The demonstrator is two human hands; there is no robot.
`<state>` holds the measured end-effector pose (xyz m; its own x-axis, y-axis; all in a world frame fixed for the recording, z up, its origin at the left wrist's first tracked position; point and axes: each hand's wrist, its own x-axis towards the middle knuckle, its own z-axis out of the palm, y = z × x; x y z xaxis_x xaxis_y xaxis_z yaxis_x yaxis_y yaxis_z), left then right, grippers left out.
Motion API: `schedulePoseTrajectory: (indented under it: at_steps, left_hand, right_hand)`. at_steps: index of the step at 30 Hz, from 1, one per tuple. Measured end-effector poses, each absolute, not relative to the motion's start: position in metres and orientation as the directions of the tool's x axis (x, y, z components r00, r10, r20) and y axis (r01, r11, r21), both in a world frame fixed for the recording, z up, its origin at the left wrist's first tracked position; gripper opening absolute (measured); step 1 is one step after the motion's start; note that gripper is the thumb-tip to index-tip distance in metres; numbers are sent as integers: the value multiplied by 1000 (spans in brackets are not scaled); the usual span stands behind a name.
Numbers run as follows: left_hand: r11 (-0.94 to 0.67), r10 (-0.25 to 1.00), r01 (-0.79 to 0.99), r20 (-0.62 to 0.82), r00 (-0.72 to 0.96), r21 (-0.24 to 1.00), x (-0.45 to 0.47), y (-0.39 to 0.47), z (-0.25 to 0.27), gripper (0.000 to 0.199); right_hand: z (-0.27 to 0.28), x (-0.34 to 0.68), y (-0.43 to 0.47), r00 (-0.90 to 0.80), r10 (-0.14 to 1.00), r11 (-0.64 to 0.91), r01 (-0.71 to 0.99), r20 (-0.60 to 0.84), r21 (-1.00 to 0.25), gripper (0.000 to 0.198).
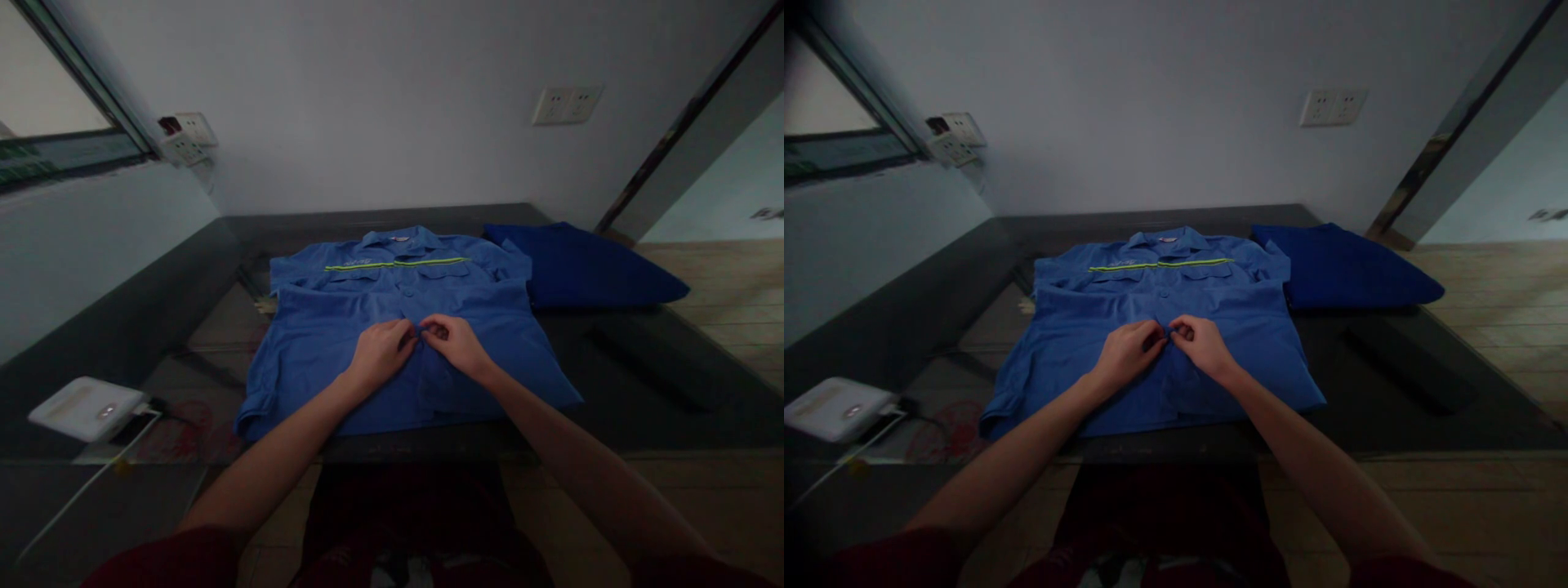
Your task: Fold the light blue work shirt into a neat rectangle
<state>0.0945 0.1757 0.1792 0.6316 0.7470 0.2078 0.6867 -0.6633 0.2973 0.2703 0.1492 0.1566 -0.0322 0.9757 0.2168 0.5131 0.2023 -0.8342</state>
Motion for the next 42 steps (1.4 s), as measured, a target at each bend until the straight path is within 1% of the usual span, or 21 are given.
schedulePoseTrajectory:
  at_steps: [6, 9, 13, 16, 18, 20, 24, 27, 32, 36, 39, 42]
  left_hand:
    - [-663, 747, 687, 218, 628, 296, 94, 176, 179, 15]
    - [-673, 739, 678, 232, 632, 296, 93, 177, 178, 14]
    - [-663, 748, 682, 233, 622, 309, 92, 179, 175, 15]
    - [-640, 766, 672, 239, 597, 373, 92, 182, 173, 14]
    - [-622, 777, 644, 245, 580, 446, 92, 184, 172, 13]
    - [-604, 785, 607, 252, 567, 516, 92, 186, 171, 12]
    - [-575, 791, 530, 260, 553, 623, 92, 189, 168, 9]
    - [-554, 792, 463, 265, 550, 692, 91, 191, 165, 9]
    - [-484, 810, 404, 223, 541, 776, 91, 192, 164, 8]
    - [-435, 820, 355, 202, 535, 827, 91, 191, 166, 8]
    - [-390, 834, 333, 177, 523, 858, 93, 191, 165, 9]
    - [-302, 849, 253, 138, 510, 919, 95, 191, 161, 12]
  right_hand:
    - [153, 274, 152, -55, 995, 96, 336, 82, -937, 28]
    - [153, 275, 152, -66, 997, 46, 278, 29, -959, 30]
    - [156, 274, 151, -118, 993, 28, 217, 2, -976, 32]
    - [160, 275, 151, -173, 985, 52, 182, 20, -982, 35]
    - [161, 275, 151, -168, 984, 92, 196, 59, -976, 33]
    - [160, 276, 152, -130, 984, 151, 256, 121, -955, 27]
    - [158, 276, 153, -42, 962, 260, 437, 270, -861, 13]
    - [158, 276, 153, -47, 940, 316, 490, 337, -813, 9]
    - [160, 276, 151, -80, 940, 330, 469, 333, -819, 9]
    - [158, 274, 151, -47, 947, 305, 444, 318, -843, 7]
    - [156, 273, 151, -20, 945, 300, 456, 327, -838, 8]
    - [154, 272, 150, 5, 940, 297, 479, 340, -826, 8]
